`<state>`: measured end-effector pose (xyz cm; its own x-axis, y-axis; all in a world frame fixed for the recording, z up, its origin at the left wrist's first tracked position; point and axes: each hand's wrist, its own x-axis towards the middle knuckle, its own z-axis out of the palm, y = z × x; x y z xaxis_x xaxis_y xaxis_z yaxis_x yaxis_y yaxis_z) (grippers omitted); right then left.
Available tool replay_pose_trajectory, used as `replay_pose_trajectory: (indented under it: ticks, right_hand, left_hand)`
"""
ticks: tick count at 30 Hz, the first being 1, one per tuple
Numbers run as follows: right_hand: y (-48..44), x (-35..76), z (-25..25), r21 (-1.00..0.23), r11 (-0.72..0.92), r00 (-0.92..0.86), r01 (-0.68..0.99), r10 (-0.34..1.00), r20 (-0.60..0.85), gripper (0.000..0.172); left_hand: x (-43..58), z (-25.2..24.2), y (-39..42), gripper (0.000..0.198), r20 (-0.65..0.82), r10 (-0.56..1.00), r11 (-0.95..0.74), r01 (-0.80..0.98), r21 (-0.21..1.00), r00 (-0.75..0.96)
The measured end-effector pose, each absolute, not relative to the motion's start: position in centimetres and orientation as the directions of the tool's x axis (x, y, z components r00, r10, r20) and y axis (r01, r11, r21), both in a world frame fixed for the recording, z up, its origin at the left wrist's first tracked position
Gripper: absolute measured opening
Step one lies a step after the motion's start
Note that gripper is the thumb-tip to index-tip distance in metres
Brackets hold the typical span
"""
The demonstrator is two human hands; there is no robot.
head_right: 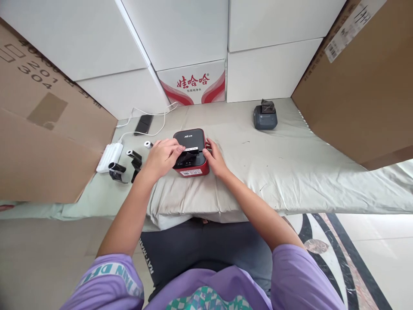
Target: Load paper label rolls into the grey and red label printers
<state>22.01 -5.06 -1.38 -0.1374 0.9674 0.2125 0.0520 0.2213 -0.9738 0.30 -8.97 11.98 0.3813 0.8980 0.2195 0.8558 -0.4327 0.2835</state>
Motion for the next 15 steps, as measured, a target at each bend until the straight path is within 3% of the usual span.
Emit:
replay_pose_trajectory:
  ticks: [9,13,15]
  right_hand:
    - [-5.5,21.9,-0.8,-0.968,0.235,-0.133,0.084,0.966,0.223,0.091]
    - [-6.0,22.6,-0.2,-0.963,0.248,-0.184,0.109,0.957,0.226,0.099]
    - [-6.4,23.0,0.2,-0.927,0.343,-0.275,0.149,0.915,0.294,0.111]
  left_hand:
    - [0.0,12.4,-9.1,0.07,0.18,0.896,-0.443,0.844,0.302,0.406]
    - [-2.0,9.3,-9.0,0.077,0.215,0.914,-0.403,0.715,0.571,0.343]
    - [-2.8,6.2,-9.2,0.092,0.273,0.936,-0.353,0.58,0.734,0.224]
